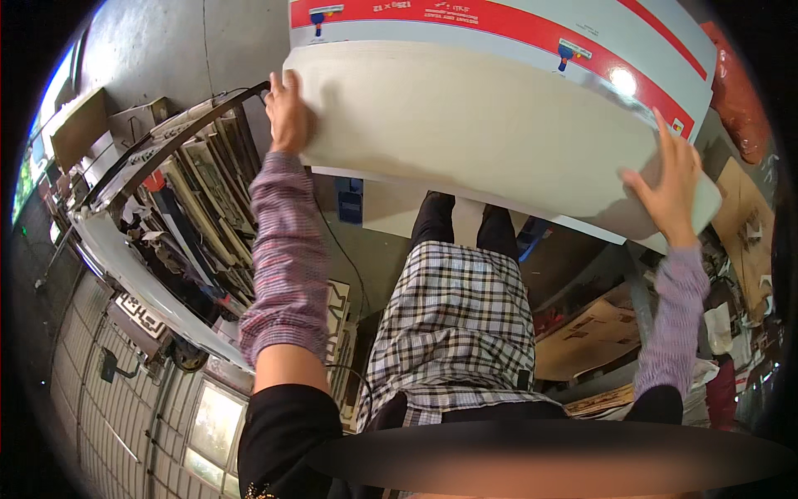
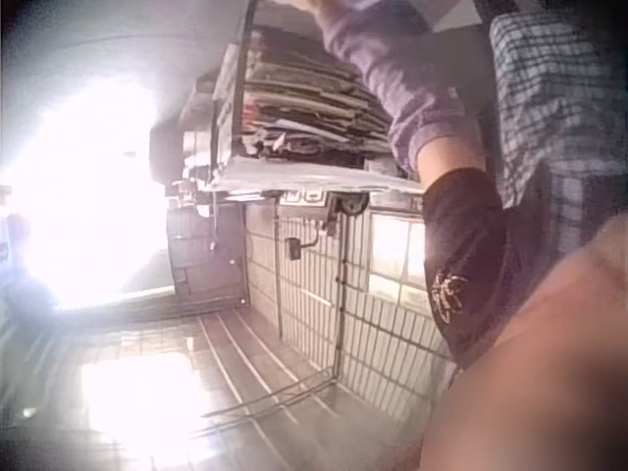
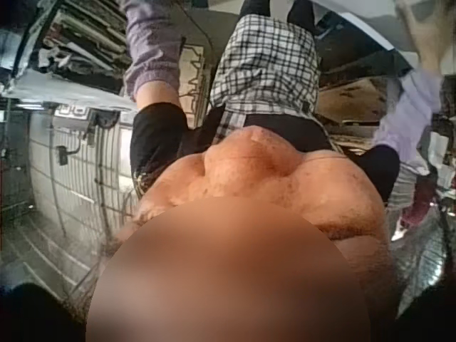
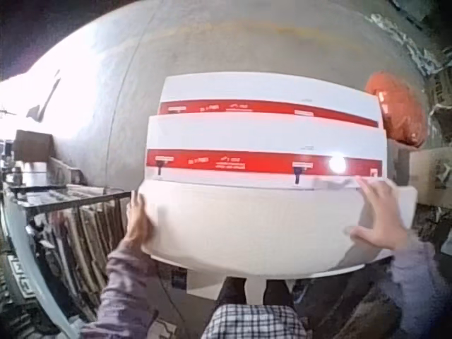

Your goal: Picking up, aligning, and stacking large sheets of printed cardstock onto a pallet in an industrial setting.

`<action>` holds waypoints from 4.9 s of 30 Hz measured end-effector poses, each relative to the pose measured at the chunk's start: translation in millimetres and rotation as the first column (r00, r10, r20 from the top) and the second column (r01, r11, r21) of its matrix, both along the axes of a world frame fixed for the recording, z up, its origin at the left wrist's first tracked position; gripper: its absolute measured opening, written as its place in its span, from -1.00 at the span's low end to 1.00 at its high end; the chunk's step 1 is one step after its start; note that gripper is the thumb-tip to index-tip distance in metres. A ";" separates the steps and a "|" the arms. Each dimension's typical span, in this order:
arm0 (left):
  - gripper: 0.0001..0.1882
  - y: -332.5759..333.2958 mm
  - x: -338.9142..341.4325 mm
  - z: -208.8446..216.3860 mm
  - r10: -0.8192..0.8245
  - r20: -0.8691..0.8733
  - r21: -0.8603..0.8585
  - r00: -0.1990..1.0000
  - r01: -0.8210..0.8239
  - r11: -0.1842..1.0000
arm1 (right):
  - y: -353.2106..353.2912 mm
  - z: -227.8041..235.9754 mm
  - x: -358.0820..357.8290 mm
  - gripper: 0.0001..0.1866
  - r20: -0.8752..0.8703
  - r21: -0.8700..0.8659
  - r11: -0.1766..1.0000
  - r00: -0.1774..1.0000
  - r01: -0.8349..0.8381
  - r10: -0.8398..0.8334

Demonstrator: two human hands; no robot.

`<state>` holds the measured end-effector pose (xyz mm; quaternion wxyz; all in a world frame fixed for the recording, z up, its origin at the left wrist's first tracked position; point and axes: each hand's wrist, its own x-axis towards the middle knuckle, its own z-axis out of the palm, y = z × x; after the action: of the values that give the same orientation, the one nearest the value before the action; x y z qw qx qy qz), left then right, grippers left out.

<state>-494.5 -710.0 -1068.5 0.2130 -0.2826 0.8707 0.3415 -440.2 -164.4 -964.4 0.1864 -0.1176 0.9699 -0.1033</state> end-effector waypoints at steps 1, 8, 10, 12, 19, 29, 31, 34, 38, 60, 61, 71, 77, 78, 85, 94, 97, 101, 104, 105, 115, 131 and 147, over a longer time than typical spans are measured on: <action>-0.11 -19.1 -3.3 15.8 0.130 -0.019 0.421 0.991 -0.110 0.901 | -3.6 34.4 -2.3 -0.23 0.026 -0.051 0.995 0.995 -0.091 0.093; -0.60 -56.9 91.0 54.0 -0.105 0.708 0.534 0.699 -0.431 0.727 | -31.8 91.4 154.6 -0.13 0.467 -0.162 0.982 0.870 -0.094 0.160; -0.73 -48.7 125.1 37.9 -0.053 0.597 0.461 0.800 -0.288 0.839 | -46.6 78.9 190.1 -0.28 0.496 -0.012 0.981 0.851 -0.194 0.174; -0.70 -82.8 143.2 38.6 -0.053 0.529 0.459 0.847 -0.233 0.857 | -64.6 71.1 177.6 -0.31 0.483 0.040 0.961 0.847 -0.275 0.222; -0.48 -58.0 123.5 61.6 -0.031 0.487 0.601 0.873 -0.309 0.737 | -46.9 -64.1 -80.1 -0.53 -0.189 -0.090 0.992 0.980 -0.083 0.065; -0.50 -42.7 57.0 46.7 -0.035 0.139 0.631 0.990 -0.061 0.774 | -75.7 -106.9 -203.6 -0.56 -0.166 -0.114 0.992 0.984 0.052 -0.071; -0.53 -20.9 69.1 63.5 -0.036 0.064 0.665 0.997 -0.015 0.747 | -26.6 -103.1 -220.0 -0.40 -0.249 -0.684 0.693 0.966 -0.227 0.070; -0.57 2.7 71.0 143.5 -0.112 -0.038 0.692 0.993 0.108 0.713 | -29.0 -74.7 -256.2 -0.23 0.088 -0.109 0.991 0.993 0.082 -0.073; -0.60 -16.0 72.8 147.2 -0.184 -0.003 0.692 0.983 0.135 0.709 | -20.2 -41.7 -253.1 -0.42 -0.012 -0.807 0.509 0.871 -0.298 0.491; -0.57 230.3 -136.7 143.4 -0.810 -0.414 -0.269 0.415 0.794 0.544 | -139.1 78.0 27.1 -0.16 -0.193 0.106 0.981 0.971 0.163 -0.140; -0.51 234.1 -119.9 122.9 -0.860 -0.228 -0.271 0.456 0.819 0.506 | -149.1 76.5 56.4 -0.07 -0.148 0.077 0.973 0.967 0.219 -0.207; -0.62 188.1 40.9 86.9 -0.820 -0.201 -0.349 0.537 0.743 0.572 | -85.4 64.5 56.3 -0.46 0.128 0.102 0.932 0.924 0.349 -0.360; -0.72 212.0 49.3 73.2 -0.727 -0.243 -0.393 0.643 0.619 0.679 | -48.1 -23.4 60.6 -0.47 -0.011 0.119 0.895 0.902 0.430 -0.432; -0.75 212.8 45.3 64.0 -0.719 -0.271 -0.419 0.640 0.593 0.687 | -51.1 -30.2 58.6 -0.50 -0.130 0.088 0.902 0.903 0.423 -0.410; -0.74 209.5 29.6 25.8 -0.744 -0.353 -0.536 0.567 0.530 0.657 | -42.6 -53.2 46.3 -0.74 -0.222 -0.022 0.950 0.925 0.311 -0.308; -0.79 221.6 15.8 33.3 -0.673 -0.378 -0.481 0.636 0.486 0.730 | 85.4 -59.6 86.3 -0.72 -0.315 0.250 0.812 0.837 0.528 -0.447; -0.81 197.4 28.2 61.0 -0.788 -0.259 -0.457 0.558 0.648 0.609 | 105.6 -66.6 109.0 -0.72 -0.297 0.037 0.918 0.882 0.395 -0.367; -0.68 71.3 -7.2 97.1 -0.857 0.034 -0.485 0.514 0.758 0.436 | 130.8 -59.5 122.6 -0.70 -0.244 -0.078 0.834 0.801 0.546 -0.547; -0.59 25.5 -15.2 67.1 -0.488 -0.031 -0.454 0.872 0.423 0.784 | 126.0 -69.9 104.5 -0.68 -0.243 -0.097 0.825 0.790 0.557 -0.563; -0.57 33.4 -10.9 49.8 -0.408 -0.122 -0.403 0.905 0.331 0.853 | 128.2 -72.0 102.4 -0.68 -0.280 -0.079 0.824 0.781 0.561 -0.559; -0.24 -1.4 38.1 100.8 -0.227 0.103 -0.468 0.968 0.249 0.848 | 97.3 25.9 140.7 -0.34 -0.247 0.343 0.569 0.656 0.747 -0.713; -0.58 34.4 -53.3 116.2 0.226 -0.065 0.299 0.972 -0.197 0.934 | 138.2 36.8 94.4 -0.56 0.351 -0.255 -0.031 0.063 0.966 -0.934; -0.91 -23.9 -210.5 16.0 0.549 -0.253 0.457 0.797 -0.402 0.794 | 169.5 -69.3 -30.2 -0.19 0.139 -0.378 -0.148 -0.102 0.914 -0.985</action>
<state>-705.0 -734.0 -1052.5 -0.0005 -0.3792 0.7097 0.5937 -470.4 5.1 -1033.7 -0.0724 0.5941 0.7120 -0.3672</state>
